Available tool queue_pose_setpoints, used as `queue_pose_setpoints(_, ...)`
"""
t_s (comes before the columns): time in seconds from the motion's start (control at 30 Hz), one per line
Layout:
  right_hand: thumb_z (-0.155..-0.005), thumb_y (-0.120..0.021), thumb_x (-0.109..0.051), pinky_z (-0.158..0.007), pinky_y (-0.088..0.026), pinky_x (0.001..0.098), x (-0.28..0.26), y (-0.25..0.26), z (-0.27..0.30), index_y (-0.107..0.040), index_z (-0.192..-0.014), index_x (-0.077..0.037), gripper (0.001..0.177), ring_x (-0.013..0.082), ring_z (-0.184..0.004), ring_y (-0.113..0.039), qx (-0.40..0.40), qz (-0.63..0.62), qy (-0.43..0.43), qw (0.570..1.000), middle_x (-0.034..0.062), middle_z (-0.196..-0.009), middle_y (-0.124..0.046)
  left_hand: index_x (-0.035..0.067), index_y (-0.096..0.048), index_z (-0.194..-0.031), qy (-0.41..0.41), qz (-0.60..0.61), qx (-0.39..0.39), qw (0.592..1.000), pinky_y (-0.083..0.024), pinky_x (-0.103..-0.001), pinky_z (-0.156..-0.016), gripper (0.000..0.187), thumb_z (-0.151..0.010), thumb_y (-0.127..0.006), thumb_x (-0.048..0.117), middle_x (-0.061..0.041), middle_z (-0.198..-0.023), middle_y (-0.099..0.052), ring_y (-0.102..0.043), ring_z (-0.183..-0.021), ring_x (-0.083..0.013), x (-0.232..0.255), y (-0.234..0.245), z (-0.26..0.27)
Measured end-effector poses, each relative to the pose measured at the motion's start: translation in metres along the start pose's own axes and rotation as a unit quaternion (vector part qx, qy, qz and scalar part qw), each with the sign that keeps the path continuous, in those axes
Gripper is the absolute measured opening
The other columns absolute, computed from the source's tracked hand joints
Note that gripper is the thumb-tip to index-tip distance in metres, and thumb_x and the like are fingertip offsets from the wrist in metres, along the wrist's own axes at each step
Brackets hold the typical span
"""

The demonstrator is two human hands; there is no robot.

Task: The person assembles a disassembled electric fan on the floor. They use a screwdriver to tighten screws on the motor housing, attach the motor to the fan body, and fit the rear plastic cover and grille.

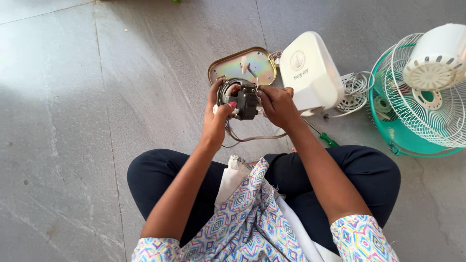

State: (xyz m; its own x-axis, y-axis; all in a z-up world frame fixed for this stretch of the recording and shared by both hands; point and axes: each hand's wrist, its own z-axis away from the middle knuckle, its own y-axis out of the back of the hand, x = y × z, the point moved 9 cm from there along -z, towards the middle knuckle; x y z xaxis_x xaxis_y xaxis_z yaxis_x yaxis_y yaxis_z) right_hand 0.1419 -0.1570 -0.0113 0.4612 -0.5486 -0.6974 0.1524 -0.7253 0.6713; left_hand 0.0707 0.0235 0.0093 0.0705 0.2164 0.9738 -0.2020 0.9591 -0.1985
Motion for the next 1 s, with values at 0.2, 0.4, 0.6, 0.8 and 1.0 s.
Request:
queue_pose_setpoints(0.2,-0.104,-0.052,-0.010,-0.063,-0.050,0.0320,-0.003,-0.005,0.002,-0.070,-0.127,-0.004,0.030,0.0215,-0.065,-0.067,0.016,-0.154,-0.035,0.987,0.0164,-0.079,-0.070,0.012,-0.048,-0.153,-0.098,-0.295,-0.040,0.950,-0.046,-0.041,-0.112,0.081,-0.078,-0.068,0.037,-0.018,-0.143,-0.066,-0.063,-0.135,-0.0325,0.101,-0.024,0.015)
queue_pose_setpoints(0.4,-0.107,-0.046,-0.015,-0.079,-0.055,0.0257,0.003,-0.037,0.023,-0.062,-0.130,-0.001,0.031,0.0088,-0.092,-0.066,0.020,-0.466,-0.040,0.883,0.0045,-0.106,-0.074,0.018,-0.052,-0.152,-0.130,-0.435,-0.164,0.876,-0.049,-0.049,-0.106,0.091,-0.070,-0.066,0.053,-0.019,-0.141,-0.065,-0.063,-0.128,-0.0397,0.143,-0.055,0.019)
queue_pose_setpoints(0.6,-0.108,-0.046,-0.016,-0.086,-0.055,0.0272,0.020,-0.051,0.033,-0.064,-0.124,-0.004,0.028,0.0106,-0.096,-0.067,0.029,-0.533,-0.044,0.844,0.0032,-0.110,-0.072,0.018,-0.054,-0.150,-0.172,-0.488,-0.233,0.824,-0.046,-0.056,-0.104,0.095,-0.063,-0.067,0.055,-0.023,-0.144,-0.059,-0.054,-0.133,-0.0450,0.135,-0.081,0.014)
queue_pose_setpoints(0.8,-0.111,-0.050,-0.019,-0.091,-0.057,0.0318,0.009,-0.026,0.041,-0.063,-0.124,-0.004,0.024,0.0164,-0.105,-0.069,0.094,-0.194,0.164,0.962,0.0069,-0.116,-0.070,0.017,-0.054,-0.154,-0.225,-0.488,-0.286,0.793,-0.038,-0.058,-0.116,0.096,-0.065,-0.072,0.049,-0.023,-0.146,-0.060,-0.047,-0.143,-0.0464,0.135,-0.088,0.013)
queue_pose_setpoints(1.0,-0.116,-0.048,-0.020,-0.097,-0.054,0.0386,0.017,-0.026,0.048,-0.065,-0.130,-0.004,0.027,0.0266,-0.110,-0.064,0.141,-0.011,0.159,0.977,0.0104,-0.124,-0.070,0.017,-0.051,-0.155,-0.270,-0.455,-0.344,0.775,-0.037,-0.055,-0.123,0.099,-0.063,-0.076,0.041,-0.023,-0.152,-0.057,-0.048,-0.146,-0.0442,0.138,-0.095,0.013)
